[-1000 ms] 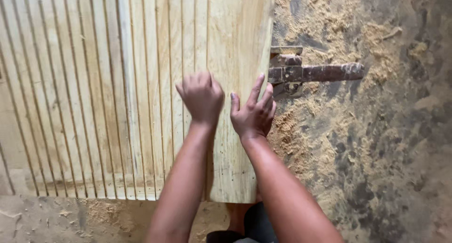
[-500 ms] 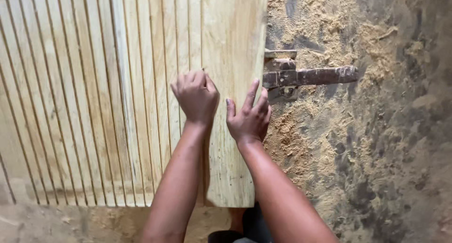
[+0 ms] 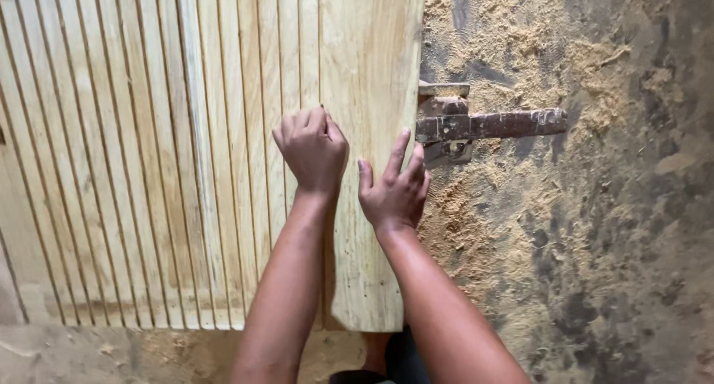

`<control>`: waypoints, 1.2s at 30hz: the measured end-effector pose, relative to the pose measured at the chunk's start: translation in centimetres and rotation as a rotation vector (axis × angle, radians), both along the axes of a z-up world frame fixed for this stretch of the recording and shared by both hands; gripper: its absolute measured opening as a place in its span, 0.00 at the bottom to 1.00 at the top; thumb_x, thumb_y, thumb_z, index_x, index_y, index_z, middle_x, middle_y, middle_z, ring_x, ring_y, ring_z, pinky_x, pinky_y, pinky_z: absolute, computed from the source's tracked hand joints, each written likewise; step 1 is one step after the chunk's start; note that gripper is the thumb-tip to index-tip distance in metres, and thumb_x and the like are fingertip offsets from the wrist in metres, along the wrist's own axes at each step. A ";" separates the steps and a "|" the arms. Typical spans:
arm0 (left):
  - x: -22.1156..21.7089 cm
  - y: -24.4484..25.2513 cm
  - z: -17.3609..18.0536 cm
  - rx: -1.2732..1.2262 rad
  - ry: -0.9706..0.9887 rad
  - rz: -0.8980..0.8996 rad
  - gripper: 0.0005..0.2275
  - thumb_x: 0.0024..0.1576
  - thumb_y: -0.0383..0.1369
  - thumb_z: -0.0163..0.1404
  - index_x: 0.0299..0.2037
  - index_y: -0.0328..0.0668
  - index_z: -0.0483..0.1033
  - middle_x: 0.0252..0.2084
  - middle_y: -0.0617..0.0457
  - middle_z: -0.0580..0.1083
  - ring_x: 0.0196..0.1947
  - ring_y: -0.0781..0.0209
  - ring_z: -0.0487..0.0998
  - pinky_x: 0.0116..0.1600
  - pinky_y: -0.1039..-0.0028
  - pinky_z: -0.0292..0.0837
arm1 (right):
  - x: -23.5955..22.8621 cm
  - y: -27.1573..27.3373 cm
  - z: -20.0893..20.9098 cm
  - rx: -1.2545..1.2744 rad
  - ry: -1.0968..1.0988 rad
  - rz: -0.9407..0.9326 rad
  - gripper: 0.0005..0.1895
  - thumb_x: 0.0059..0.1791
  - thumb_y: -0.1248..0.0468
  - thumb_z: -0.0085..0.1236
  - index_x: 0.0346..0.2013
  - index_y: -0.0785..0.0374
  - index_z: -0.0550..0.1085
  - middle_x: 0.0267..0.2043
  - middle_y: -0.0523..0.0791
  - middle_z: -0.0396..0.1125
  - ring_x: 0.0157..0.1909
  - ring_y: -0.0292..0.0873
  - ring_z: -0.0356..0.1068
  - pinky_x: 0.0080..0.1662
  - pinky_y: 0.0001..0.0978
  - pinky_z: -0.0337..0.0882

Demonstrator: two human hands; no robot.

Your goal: The person uses a small metal scraper to remove material from the surface of a large wooden board. They hold the board steady with one hand while scraping with the other, moving across different sections of the board.

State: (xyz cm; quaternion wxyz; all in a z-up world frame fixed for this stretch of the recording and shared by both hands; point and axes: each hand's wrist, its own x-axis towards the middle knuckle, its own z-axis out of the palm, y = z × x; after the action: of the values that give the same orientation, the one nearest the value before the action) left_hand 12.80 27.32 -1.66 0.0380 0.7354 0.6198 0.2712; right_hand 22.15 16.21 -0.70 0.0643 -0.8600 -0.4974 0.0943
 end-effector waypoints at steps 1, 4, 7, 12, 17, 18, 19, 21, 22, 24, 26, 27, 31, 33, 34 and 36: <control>0.2 0.4 0.0 0.029 -0.010 -0.003 0.05 0.56 0.29 0.50 0.28 0.43 0.73 0.31 0.49 0.74 0.37 0.47 0.71 0.46 0.56 0.60 | 0.0 0.1 0.0 0.007 -0.017 -0.002 0.47 0.53 0.37 0.46 0.76 0.65 0.47 0.67 0.63 0.54 0.61 0.60 0.65 0.62 0.54 0.64; 2.3 6.0 -0.1 0.000 -0.010 0.039 0.05 0.55 0.28 0.49 0.26 0.42 0.73 0.29 0.47 0.73 0.37 0.47 0.71 0.49 0.56 0.61 | 0.3 0.0 0.3 0.003 -0.003 0.013 0.48 0.54 0.38 0.46 0.76 0.66 0.47 0.67 0.64 0.54 0.61 0.60 0.65 0.62 0.54 0.64; 3.9 9.7 -0.1 0.113 0.015 0.041 0.05 0.56 0.29 0.48 0.28 0.44 0.74 0.31 0.50 0.74 0.39 0.48 0.71 0.48 0.56 0.62 | 0.3 -0.5 -0.1 0.011 -0.014 0.022 0.47 0.55 0.38 0.46 0.76 0.66 0.46 0.67 0.65 0.54 0.62 0.60 0.64 0.62 0.54 0.63; 1.5 3.1 1.2 -0.032 -0.018 0.039 0.06 0.57 0.29 0.49 0.27 0.42 0.74 0.30 0.47 0.73 0.39 0.47 0.71 0.49 0.56 0.62 | 0.0 -0.1 -0.2 0.049 -0.023 0.027 0.48 0.54 0.39 0.48 0.76 0.67 0.46 0.67 0.65 0.53 0.64 0.61 0.63 0.63 0.55 0.62; 1.1 2.8 -1.1 -0.001 0.023 0.029 0.05 0.55 0.29 0.50 0.26 0.42 0.74 0.29 0.47 0.73 0.39 0.46 0.71 0.48 0.56 0.62 | 0.1 -0.1 -0.3 0.033 -0.026 0.005 0.49 0.52 0.38 0.49 0.76 0.65 0.46 0.67 0.64 0.53 0.64 0.61 0.63 0.63 0.57 0.61; 1.9 5.0 -1.8 0.023 0.017 0.039 0.05 0.54 0.29 0.50 0.26 0.42 0.75 0.28 0.46 0.73 0.38 0.47 0.71 0.47 0.57 0.62 | 0.0 -0.2 -0.2 0.024 -0.009 0.001 0.48 0.53 0.38 0.48 0.76 0.66 0.46 0.67 0.64 0.53 0.64 0.61 0.62 0.63 0.56 0.61; 2.7 7.0 -2.2 0.037 -0.009 0.040 0.06 0.55 0.28 0.49 0.26 0.43 0.75 0.28 0.49 0.73 0.38 0.50 0.71 0.47 0.58 0.62 | -0.1 -0.5 -0.1 0.015 0.008 -0.002 0.48 0.53 0.38 0.48 0.76 0.66 0.46 0.67 0.65 0.53 0.64 0.61 0.62 0.63 0.56 0.61; 3.5 10.1 -2.2 0.059 -0.053 0.053 0.07 0.56 0.28 0.47 0.27 0.45 0.75 0.28 0.52 0.75 0.37 0.53 0.71 0.47 0.60 0.62 | 0.1 0.0 -0.1 0.010 0.028 0.007 0.48 0.54 0.39 0.48 0.76 0.67 0.46 0.67 0.65 0.52 0.64 0.61 0.62 0.63 0.56 0.61; 3.7 10.5 -1.9 0.052 -0.065 0.054 0.07 0.57 0.28 0.46 0.28 0.45 0.75 0.29 0.53 0.75 0.36 0.54 0.71 0.47 0.61 0.62 | 0.1 0.0 0.0 0.000 0.036 0.007 0.48 0.54 0.39 0.47 0.76 0.67 0.46 0.67 0.65 0.52 0.65 0.61 0.62 0.63 0.56 0.61; 3.4 8.7 -1.0 -0.081 -0.042 0.057 0.07 0.57 0.27 0.46 0.27 0.45 0.75 0.27 0.51 0.74 0.34 0.54 0.71 0.49 0.62 0.63 | 0.2 -0.2 0.1 -0.008 0.032 0.011 0.48 0.54 0.39 0.47 0.76 0.68 0.46 0.68 0.65 0.52 0.65 0.61 0.62 0.64 0.56 0.60; 1.8 4.4 0.0 -0.129 -0.032 0.042 0.07 0.57 0.27 0.48 0.25 0.43 0.74 0.26 0.48 0.73 0.34 0.51 0.71 0.49 0.59 0.63 | 0.3 -0.2 0.1 0.000 0.007 0.018 0.48 0.54 0.39 0.46 0.76 0.68 0.46 0.68 0.65 0.52 0.66 0.60 0.61 0.64 0.56 0.60; 1.0 1.9 0.5 -0.053 -0.057 0.023 0.06 0.56 0.28 0.49 0.26 0.42 0.74 0.27 0.48 0.73 0.35 0.50 0.71 0.48 0.57 0.62 | 0.3 -0.1 0.1 -0.004 0.006 0.020 0.48 0.54 0.39 0.46 0.76 0.68 0.46 0.68 0.65 0.52 0.66 0.60 0.61 0.64 0.56 0.60; -0.2 -0.7 0.2 0.003 -0.014 -0.005 0.05 0.56 0.28 0.49 0.27 0.42 0.74 0.29 0.47 0.72 0.37 0.48 0.71 0.47 0.57 0.61 | -0.1 0.1 0.0 0.003 0.012 -0.005 0.47 0.54 0.39 0.47 0.76 0.66 0.46 0.68 0.64 0.52 0.66 0.60 0.61 0.65 0.55 0.60; 1.1 2.3 -0.9 -0.031 -0.027 0.017 0.06 0.55 0.28 0.49 0.25 0.42 0.73 0.27 0.47 0.72 0.36 0.49 0.71 0.47 0.56 0.61 | 0.2 -0.3 0.0 -0.016 0.008 -0.003 0.47 0.54 0.38 0.47 0.76 0.66 0.46 0.68 0.64 0.52 0.66 0.60 0.61 0.65 0.55 0.60; 1.8 5.3 -1.4 -0.049 -0.067 0.036 0.06 0.55 0.28 0.49 0.24 0.41 0.73 0.27 0.47 0.72 0.35 0.50 0.71 0.48 0.57 0.62 | 0.2 -0.1 0.0 -0.026 0.008 0.003 0.47 0.54 0.38 0.47 0.76 0.66 0.46 0.68 0.64 0.52 0.65 0.60 0.62 0.64 0.55 0.60; 3.6 10.2 -2.1 0.029 -0.037 0.044 0.06 0.51 0.27 0.48 0.22 0.44 0.72 0.25 0.50 0.73 0.35 0.51 0.71 0.48 0.57 0.64 | 0.2 0.0 -0.1 -0.014 0.000 0.017 0.48 0.54 0.38 0.47 0.76 0.67 0.46 0.68 0.65 0.53 0.65 0.60 0.62 0.64 0.55 0.60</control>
State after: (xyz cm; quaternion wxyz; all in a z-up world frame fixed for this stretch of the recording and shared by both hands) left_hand 16.39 37.50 -3.71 0.0327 0.7167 0.6311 0.2948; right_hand 22.40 16.17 -0.78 0.0574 -0.8562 -0.5040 0.0982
